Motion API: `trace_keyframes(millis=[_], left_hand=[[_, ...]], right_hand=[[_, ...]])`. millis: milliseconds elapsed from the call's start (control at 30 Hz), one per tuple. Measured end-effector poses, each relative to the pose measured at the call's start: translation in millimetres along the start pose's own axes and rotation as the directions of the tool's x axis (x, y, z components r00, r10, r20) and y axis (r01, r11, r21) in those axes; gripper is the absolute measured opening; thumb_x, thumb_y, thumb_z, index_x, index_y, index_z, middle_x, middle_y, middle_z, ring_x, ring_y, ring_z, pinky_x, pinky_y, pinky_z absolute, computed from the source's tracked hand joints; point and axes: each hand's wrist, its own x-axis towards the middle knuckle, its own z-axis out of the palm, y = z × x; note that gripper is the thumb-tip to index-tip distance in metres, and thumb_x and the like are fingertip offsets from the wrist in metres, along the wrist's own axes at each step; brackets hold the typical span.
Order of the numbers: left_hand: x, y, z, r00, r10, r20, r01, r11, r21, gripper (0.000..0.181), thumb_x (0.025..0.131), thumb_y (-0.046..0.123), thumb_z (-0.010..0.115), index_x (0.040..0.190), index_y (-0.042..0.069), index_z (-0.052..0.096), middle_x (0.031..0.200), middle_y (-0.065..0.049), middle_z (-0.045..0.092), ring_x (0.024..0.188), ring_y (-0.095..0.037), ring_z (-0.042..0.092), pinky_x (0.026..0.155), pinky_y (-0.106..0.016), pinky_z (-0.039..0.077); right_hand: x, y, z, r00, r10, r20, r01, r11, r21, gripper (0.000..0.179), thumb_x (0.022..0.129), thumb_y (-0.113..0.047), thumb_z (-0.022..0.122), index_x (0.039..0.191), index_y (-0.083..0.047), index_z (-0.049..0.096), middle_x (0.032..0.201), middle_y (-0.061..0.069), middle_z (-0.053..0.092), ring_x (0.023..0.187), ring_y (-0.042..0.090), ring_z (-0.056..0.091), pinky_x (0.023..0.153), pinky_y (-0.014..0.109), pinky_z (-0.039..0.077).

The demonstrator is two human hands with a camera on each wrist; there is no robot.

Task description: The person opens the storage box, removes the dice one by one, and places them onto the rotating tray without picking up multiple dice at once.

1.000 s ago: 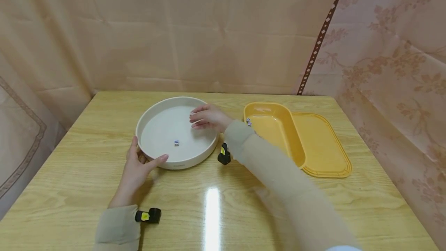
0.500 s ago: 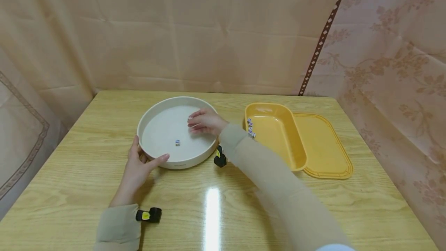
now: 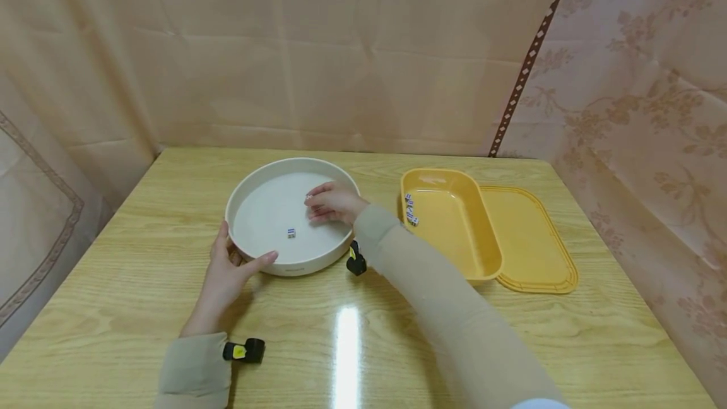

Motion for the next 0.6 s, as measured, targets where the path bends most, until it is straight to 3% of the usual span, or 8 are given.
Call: trace_keyframes(millis=[600], left_hand=[[2.4,-1.8,0.3,1.000,-0.008,0.000,0.008,1.000,0.015,0.122,0.087,0.027,0.078,0.156,0.022,-0.022,0.166,-0.020,-0.004,0.152,-0.039,0.013,0.125,-0.047,0.021]], right_hand=[[3.5,7.2,6.4,1.000,0.000,-0.010,-0.001,0.998,-0.059,0.029,0.093,0.003,0.063,0.121,0.008,0.057,0.072,0.007,0.062,0.054,0.013,0.060,0.052,0.020,0.057]])
